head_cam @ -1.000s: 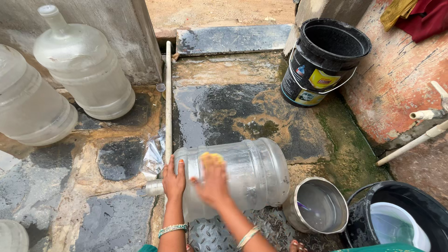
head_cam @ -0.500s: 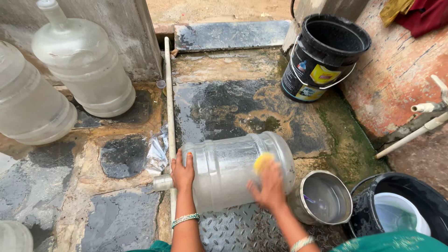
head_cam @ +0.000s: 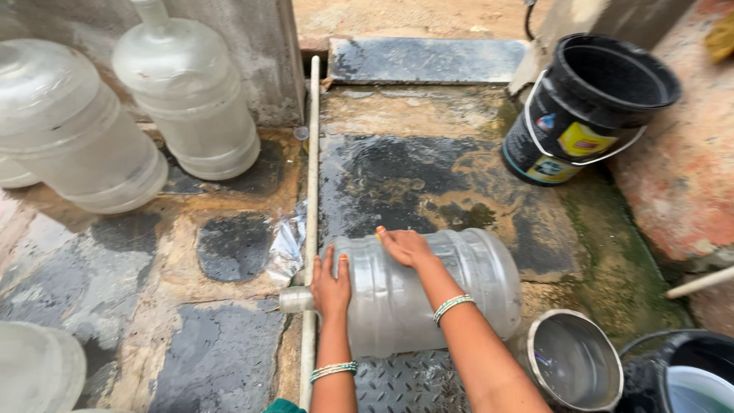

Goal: The person scrubs the exterior of a large plastic water dispenser bottle with a yellow sponge, rinses it with water from a bucket, and shakes it to remove excess water. The person repeats this process for multiple bottles.

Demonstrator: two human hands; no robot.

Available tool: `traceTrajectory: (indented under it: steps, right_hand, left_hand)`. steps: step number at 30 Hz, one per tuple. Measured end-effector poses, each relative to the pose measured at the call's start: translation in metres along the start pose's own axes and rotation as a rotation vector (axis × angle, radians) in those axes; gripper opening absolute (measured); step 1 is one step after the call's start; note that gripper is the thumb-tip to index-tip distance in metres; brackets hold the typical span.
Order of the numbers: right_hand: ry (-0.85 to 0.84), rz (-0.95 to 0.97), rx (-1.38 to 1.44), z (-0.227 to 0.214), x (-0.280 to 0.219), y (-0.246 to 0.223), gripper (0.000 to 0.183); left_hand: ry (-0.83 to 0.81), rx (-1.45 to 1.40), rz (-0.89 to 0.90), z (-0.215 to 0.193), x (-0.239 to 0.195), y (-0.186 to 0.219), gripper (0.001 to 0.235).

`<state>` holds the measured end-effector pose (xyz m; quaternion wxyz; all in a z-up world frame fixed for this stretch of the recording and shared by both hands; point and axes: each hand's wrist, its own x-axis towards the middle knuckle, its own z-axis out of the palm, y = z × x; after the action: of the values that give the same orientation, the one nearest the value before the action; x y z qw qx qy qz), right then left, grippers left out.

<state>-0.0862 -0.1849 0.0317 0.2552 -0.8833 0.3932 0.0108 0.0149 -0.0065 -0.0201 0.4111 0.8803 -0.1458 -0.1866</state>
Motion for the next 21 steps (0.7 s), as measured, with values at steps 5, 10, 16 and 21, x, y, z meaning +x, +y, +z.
traceTrajectory:
  steps: [5,10,16,21]
  right_hand:
    - [0.418,-0.513,-0.137,0.058,-0.083,-0.031,0.059]
    - [0.392,-0.771,-0.277,0.097,-0.195,0.019,0.073]
    - [0.667,-0.060,-0.433,0.031,-0.176,0.099,0.087]
    - [0.694,-0.185,-0.262,0.058,-0.200,0.058,0.097]
  left_hand:
    - [0.021,-0.041,0.000,-0.003,-0.001,0.001,0.054]
    - [-0.005,-0.057,-0.004,-0.002,0.001,0.004,0.056]
    - [0.080,-0.071,0.101,0.005,0.006,-0.002,0.057]
    - [0.101,-0.055,0.108,0.004,0.005,-0.003,0.055]
